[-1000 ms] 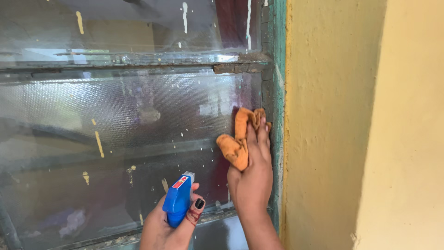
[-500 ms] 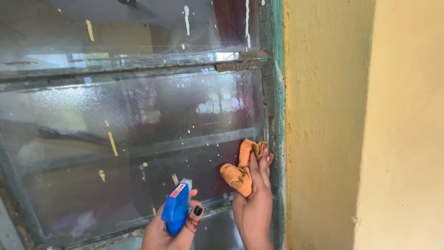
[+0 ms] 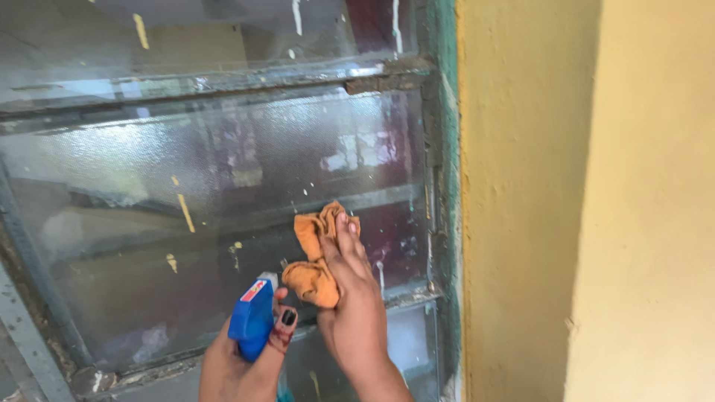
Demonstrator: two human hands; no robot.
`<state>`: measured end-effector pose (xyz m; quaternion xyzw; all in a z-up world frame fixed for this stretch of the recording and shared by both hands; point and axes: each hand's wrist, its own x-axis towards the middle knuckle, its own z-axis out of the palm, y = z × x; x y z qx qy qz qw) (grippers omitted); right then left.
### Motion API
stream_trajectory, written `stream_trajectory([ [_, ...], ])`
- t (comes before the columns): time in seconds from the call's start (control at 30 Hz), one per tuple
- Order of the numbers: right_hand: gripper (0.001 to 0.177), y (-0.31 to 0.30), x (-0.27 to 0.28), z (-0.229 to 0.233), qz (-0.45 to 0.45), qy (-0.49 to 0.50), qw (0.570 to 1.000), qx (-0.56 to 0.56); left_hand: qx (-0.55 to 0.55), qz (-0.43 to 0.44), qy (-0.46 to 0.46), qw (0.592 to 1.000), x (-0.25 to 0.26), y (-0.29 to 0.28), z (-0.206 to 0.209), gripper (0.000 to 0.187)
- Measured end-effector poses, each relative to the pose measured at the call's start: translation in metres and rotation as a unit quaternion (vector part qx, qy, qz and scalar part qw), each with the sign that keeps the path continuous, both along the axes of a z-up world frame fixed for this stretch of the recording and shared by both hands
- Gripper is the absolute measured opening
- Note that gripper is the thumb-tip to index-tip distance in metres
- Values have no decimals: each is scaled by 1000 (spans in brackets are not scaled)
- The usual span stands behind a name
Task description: The person sprays a cleaning solution onto a multi-pane window and wipes the surface with an orange cloth. They repeatedly spray and wipe different sections of the window, moving from the upper panes to the lower ones.
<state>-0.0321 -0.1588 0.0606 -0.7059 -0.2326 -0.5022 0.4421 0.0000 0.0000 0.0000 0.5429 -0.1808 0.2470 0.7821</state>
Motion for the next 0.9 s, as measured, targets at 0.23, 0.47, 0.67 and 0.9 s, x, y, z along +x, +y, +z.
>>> stream_trajectory([
  [0.23,85,-45,16,-21,-21,6,995,95,148,130,18,980,-30,-20,20,39],
  [0.47,75,-33,11,-38,-46,-9,992,120,107,88,7,990,-42,-10,21,40],
  [0.67,95,19,-16,-41,23,51,998,9,91,55,-15,994,-53,8,22,39],
  [0.9,94,23,-4,-55,4,20,1000,-17,126,98,-2,987,-72,22,20,34],
])
